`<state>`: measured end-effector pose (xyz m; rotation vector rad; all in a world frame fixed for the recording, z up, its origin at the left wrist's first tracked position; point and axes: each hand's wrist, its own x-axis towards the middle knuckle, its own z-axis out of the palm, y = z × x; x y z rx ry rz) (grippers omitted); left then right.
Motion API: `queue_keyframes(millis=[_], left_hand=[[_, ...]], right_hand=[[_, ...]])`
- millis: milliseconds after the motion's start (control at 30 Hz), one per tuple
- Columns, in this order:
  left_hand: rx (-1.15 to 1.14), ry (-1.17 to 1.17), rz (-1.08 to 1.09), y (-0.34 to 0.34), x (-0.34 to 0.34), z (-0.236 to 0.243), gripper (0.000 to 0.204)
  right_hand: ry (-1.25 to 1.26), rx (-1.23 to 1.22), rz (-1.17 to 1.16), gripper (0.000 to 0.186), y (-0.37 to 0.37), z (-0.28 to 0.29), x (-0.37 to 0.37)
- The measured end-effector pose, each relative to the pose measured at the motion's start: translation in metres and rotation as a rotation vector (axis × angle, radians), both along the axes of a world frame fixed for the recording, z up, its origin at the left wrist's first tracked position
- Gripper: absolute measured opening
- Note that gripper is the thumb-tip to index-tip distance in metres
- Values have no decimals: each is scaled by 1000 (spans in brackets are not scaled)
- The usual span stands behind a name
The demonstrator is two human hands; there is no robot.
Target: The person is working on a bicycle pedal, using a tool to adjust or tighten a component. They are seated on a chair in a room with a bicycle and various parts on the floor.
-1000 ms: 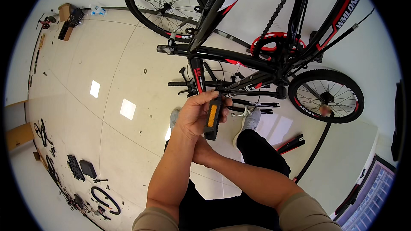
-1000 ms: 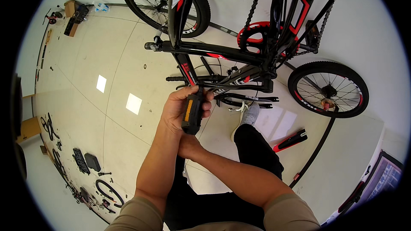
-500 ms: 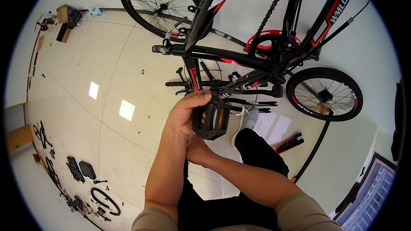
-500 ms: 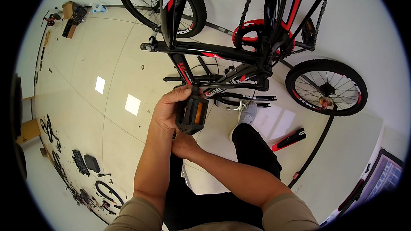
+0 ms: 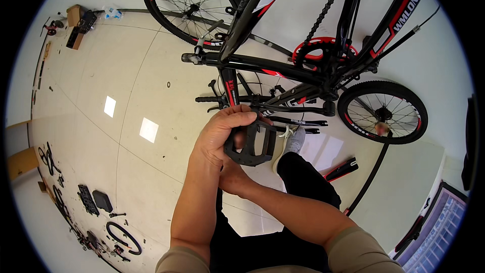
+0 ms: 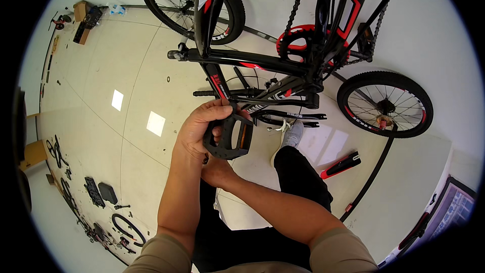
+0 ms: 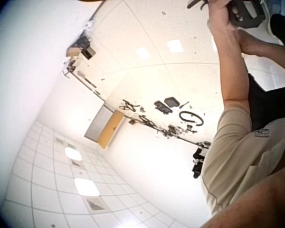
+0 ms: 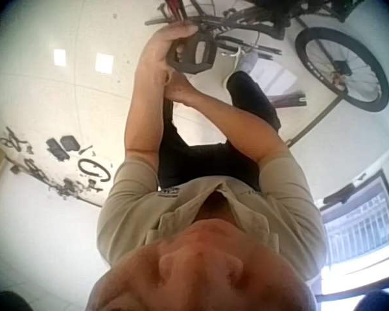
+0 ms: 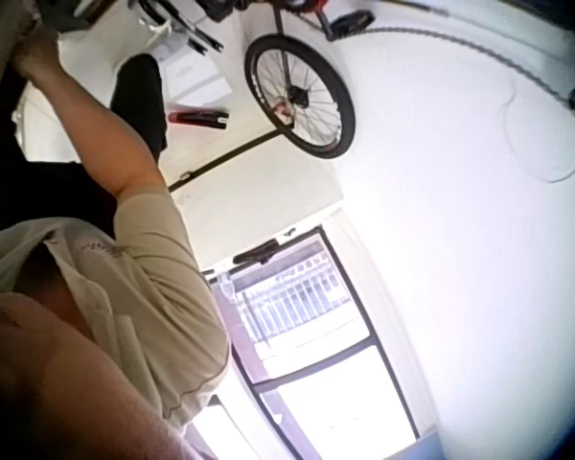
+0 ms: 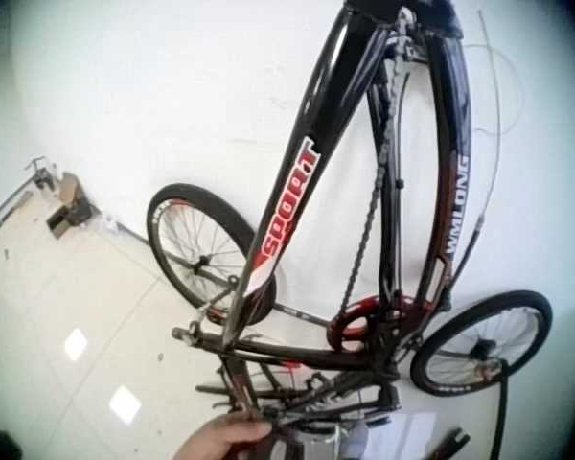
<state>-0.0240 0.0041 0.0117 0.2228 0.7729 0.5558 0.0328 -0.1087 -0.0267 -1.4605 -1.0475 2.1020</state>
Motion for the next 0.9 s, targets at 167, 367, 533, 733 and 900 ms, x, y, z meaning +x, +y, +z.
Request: queue_keyframes(millis=[167,367,533,733,900], left_hand=[[37,115,-4,-1,3,2,21],[-126,-86,43,-1,6,3,33],[-260,-313,81,-2,2,-8,36],[-256,-160,158,-9,13,-2,29],[-231,-197,133,-8,8,-13,24]], right_hand=[[3,-5,-23,80,0,3,1],[-70,53,41,78,-11,-27,-6],[-114,188,125,47,-7,-16,-4],[-167,222,218,33,-11,-26,-2],[-149,188,185,35,-13,-30,-1]])
